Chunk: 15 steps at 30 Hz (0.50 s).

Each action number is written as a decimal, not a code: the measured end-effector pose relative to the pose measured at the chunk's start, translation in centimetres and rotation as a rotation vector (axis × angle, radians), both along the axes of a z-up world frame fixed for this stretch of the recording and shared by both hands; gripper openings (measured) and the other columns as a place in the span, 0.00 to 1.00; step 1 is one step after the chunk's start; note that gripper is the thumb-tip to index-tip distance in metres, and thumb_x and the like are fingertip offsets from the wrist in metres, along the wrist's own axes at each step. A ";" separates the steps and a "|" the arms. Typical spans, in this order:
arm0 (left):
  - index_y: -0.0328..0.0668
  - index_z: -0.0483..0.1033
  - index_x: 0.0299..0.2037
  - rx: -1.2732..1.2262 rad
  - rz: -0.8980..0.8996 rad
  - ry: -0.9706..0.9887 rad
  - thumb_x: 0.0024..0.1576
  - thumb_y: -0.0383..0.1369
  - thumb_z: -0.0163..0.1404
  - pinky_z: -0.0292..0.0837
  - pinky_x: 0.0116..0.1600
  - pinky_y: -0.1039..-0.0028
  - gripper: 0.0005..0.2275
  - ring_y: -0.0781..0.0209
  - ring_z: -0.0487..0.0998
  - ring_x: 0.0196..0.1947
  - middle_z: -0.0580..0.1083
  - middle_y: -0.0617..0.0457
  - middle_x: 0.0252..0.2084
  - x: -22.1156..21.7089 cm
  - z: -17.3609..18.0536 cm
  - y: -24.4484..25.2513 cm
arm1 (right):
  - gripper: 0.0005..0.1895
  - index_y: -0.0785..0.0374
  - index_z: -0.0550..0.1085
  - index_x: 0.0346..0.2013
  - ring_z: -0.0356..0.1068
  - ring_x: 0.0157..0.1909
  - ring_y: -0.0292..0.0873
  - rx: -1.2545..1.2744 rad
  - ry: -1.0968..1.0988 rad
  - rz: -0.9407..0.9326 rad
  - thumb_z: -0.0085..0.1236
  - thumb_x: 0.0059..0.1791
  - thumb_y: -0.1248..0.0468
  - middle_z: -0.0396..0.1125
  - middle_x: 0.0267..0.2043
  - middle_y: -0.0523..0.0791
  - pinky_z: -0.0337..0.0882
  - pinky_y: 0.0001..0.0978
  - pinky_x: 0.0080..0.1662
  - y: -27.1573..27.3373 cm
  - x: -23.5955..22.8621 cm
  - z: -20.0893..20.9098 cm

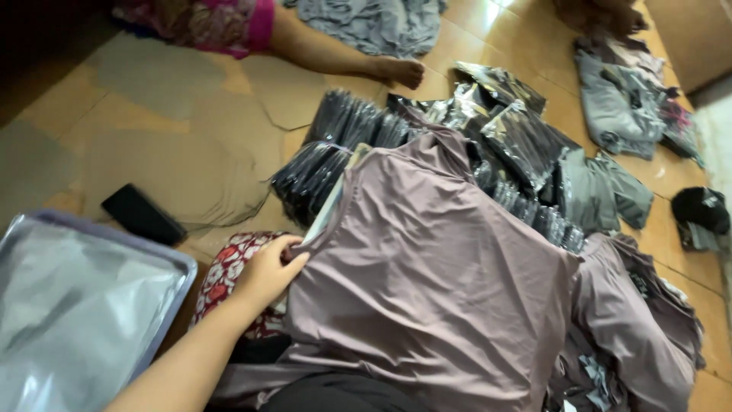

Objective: The person folds a mauve long-sleeved shirt by hand on a small board placed on their lap. They smooth the fabric, fold the sleeves inward, and fold the body into a compact rectangle, repeating the process for multiple shirts.

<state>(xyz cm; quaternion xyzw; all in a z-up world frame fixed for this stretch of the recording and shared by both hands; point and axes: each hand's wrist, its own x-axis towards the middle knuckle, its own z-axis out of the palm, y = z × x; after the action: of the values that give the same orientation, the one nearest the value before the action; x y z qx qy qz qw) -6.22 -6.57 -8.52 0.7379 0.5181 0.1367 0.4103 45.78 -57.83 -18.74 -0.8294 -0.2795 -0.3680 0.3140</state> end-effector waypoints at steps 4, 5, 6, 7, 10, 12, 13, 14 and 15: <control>0.57 0.78 0.43 -0.164 0.031 0.060 0.54 0.47 0.52 0.70 0.48 0.64 0.12 0.57 0.81 0.46 0.82 0.58 0.43 0.6 2.7 2.1 | 0.33 0.83 0.69 0.54 0.62 0.48 0.65 -0.040 -0.062 0.059 0.53 0.34 0.72 0.60 0.48 0.62 0.63 0.55 0.56 9.2 -7.8 6.6; 0.53 0.74 0.33 -0.156 0.048 -0.023 0.58 0.47 0.51 0.64 0.42 0.66 0.11 0.60 0.73 0.36 0.74 0.58 0.32 0.7 2.8 3.0 | 0.30 0.81 0.67 0.56 0.63 0.56 0.63 -0.014 0.040 0.239 0.55 0.39 0.73 0.61 0.56 0.62 0.65 0.52 0.56 12.5 -9.7 8.4; 0.48 0.70 0.22 -0.148 0.063 -0.107 0.62 0.47 0.51 0.58 0.35 0.68 0.18 0.63 0.65 0.26 0.66 0.58 0.21 0.7 2.9 4.0 | 0.28 0.79 0.65 0.58 0.63 0.64 0.61 0.012 0.140 0.423 0.58 0.44 0.75 0.61 0.64 0.63 0.67 0.50 0.55 15.7 -11.6 10.2; 0.48 0.70 0.22 -0.146 0.069 -0.111 0.62 0.47 0.51 0.58 0.35 0.68 0.18 0.63 0.65 0.26 0.66 0.58 0.21 0.8 2.2 5.8 | 0.28 0.79 0.65 0.58 0.63 0.64 0.61 0.012 0.138 0.430 0.58 0.44 0.75 0.61 0.64 0.63 0.67 0.50 0.55 17.8 -11.9 10.8; 0.58 0.77 0.41 -0.151 0.328 -0.106 0.63 0.45 0.43 0.61 0.34 0.70 0.10 0.64 0.67 0.27 0.72 0.61 0.29 0.8 -4.4 12.6 | 0.23 0.72 0.61 0.59 0.59 0.71 0.54 0.062 0.488 0.721 0.54 0.50 0.74 0.58 0.67 0.60 0.66 0.46 0.66 23.0 -12.7 11.2; 0.60 0.79 0.52 -0.037 0.498 0.008 0.55 0.44 0.49 0.72 0.52 0.58 0.16 0.46 0.79 0.49 0.80 0.53 0.48 0.1 -13.4 17.6 | 0.19 0.62 0.63 0.58 0.59 0.71 0.48 0.072 0.585 0.733 0.50 0.52 0.71 0.58 0.68 0.53 0.61 0.43 0.66 26.0 -12.1 10.0; 0.60 0.79 0.52 -0.032 0.499 -0.002 0.55 0.44 0.49 0.72 0.52 0.58 0.16 0.46 0.79 0.49 0.80 0.53 0.48 -0.4 -13.7 18.3 | 0.19 0.62 0.63 0.58 0.59 0.71 0.48 0.075 0.575 0.737 0.50 0.52 0.71 0.58 0.68 0.53 0.61 0.43 0.66 26.6 -11.9 9.7; 0.59 0.72 0.60 -0.119 0.489 0.165 0.59 0.40 0.48 0.71 0.57 0.54 0.18 0.41 0.75 0.56 0.75 0.46 0.56 -0.8 -14.0 19.0 | 0.19 0.64 0.67 0.56 0.60 0.69 0.52 -0.075 0.479 0.709 0.54 0.51 0.68 0.60 0.66 0.55 0.58 0.44 0.68 27.3 -11.5 9.4; 0.57 0.66 0.68 -0.205 0.470 0.329 0.63 0.35 0.46 0.69 0.63 0.51 0.21 0.37 0.71 0.62 0.70 0.40 0.64 -0.8 -14.3 19.8 | 0.20 0.66 0.71 0.55 0.61 0.68 0.55 -0.223 0.382 0.668 0.57 0.49 0.65 0.63 0.63 0.57 0.56 0.45 0.70 27.7 -11.2 9.2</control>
<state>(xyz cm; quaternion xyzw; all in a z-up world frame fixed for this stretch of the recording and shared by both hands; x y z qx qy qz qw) -7.07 13.21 -22.82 0.5650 0.7452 0.0533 0.3501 34.57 -30.13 -9.54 -0.7753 -0.5087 -0.0523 0.3706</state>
